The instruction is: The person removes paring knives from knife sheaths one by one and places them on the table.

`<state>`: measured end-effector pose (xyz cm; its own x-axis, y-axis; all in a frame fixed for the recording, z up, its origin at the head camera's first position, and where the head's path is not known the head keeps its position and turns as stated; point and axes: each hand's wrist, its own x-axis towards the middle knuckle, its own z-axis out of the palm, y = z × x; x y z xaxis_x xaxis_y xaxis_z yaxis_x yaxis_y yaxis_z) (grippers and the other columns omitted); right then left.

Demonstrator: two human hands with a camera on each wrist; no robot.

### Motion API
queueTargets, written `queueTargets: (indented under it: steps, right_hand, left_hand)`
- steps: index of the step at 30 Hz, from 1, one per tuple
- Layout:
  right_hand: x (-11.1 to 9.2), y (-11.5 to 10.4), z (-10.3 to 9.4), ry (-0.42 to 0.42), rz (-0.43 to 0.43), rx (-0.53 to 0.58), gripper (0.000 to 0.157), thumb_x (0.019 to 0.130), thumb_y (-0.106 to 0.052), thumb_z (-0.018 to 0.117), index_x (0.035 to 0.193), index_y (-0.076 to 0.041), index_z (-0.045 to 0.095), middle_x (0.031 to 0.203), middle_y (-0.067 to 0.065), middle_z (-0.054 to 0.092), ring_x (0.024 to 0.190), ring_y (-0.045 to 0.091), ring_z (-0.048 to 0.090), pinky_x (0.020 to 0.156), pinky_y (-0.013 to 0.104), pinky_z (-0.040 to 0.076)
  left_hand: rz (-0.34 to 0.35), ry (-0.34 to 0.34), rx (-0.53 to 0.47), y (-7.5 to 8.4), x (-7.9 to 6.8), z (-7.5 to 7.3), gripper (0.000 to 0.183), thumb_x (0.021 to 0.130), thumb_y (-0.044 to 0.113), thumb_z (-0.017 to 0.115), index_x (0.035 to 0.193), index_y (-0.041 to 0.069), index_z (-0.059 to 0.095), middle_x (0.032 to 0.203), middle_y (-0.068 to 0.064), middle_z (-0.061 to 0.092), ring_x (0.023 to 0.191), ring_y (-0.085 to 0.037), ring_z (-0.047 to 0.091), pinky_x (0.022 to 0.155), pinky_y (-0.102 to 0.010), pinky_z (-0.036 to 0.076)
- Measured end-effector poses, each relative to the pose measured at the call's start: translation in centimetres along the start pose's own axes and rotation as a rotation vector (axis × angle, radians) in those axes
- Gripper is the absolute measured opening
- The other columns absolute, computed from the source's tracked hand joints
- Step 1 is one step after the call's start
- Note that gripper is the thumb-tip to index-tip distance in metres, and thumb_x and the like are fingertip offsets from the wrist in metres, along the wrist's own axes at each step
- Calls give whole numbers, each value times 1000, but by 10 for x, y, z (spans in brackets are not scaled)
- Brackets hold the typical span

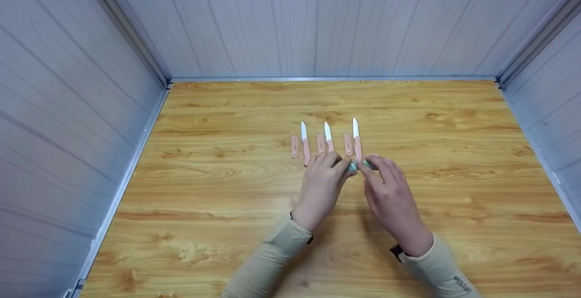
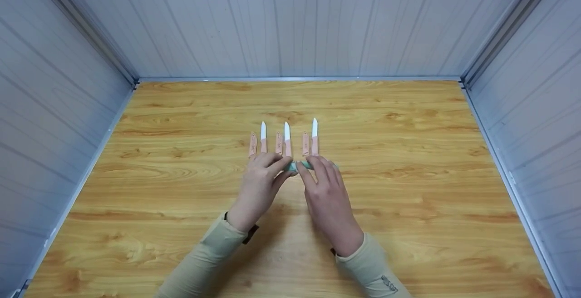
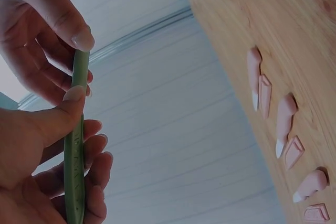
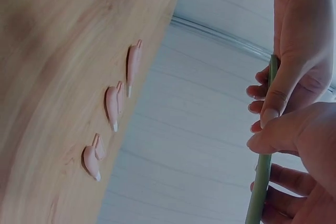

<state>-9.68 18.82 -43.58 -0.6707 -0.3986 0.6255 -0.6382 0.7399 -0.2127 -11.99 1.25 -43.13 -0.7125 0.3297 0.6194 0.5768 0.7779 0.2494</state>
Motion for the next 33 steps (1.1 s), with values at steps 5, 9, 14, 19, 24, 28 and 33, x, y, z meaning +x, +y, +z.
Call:
queueTargets:
  steps: [5,9,14,19,24,28,33]
  right_hand:
    - [7,0,0,51,-4,2,45,78,9,66,122,-1,63,120,19,55,111,36,50,98,48,37]
    - [11,-1,-1,55,11,9,45,78,8,67,121,-1,64,117,18,55,108,35,51,96,49,37]
    - [16,-3,1,65,28,20,42,80,6,66,121,-2,64,117,17,55,108,34,50,93,48,38]
    - [19,-6,6,99,25,38,39,80,5,66,119,-2,64,116,17,56,107,34,50,92,47,38]
    - [21,-9,10,132,46,62,34,80,6,67,114,-1,66,113,16,57,103,33,51,90,46,37]
    - [24,-10,9,152,71,84,30,79,6,69,109,-1,68,109,15,58,99,32,51,87,44,37]
    - [29,-10,6,174,89,95,26,79,5,72,104,-1,69,105,14,59,96,32,52,86,43,38]
  left_hand:
    - [-7,15,-29,2,2,-3,28,90,35,63,104,13,73,89,2,57,81,-13,54,71,-27,42]
    - [-6,25,-38,2,3,-7,27,90,33,64,106,13,72,91,2,57,81,-14,53,72,-27,42]
    - [7,46,-50,-2,4,-10,27,89,31,65,107,13,72,91,2,57,81,-15,52,73,-28,41]
    - [12,72,-98,-6,3,-11,26,88,29,68,107,12,73,91,1,59,82,-16,53,74,-30,41]
    - [0,93,-129,-6,1,-11,25,87,27,70,105,11,73,91,1,60,82,-16,53,74,-30,42]
    - [-4,110,-152,-5,2,-11,24,86,26,71,104,11,73,92,1,61,83,-15,54,75,-29,42]
    - [0,131,-170,-5,6,-13,23,85,25,72,103,11,74,92,2,62,83,-15,55,74,-29,42]
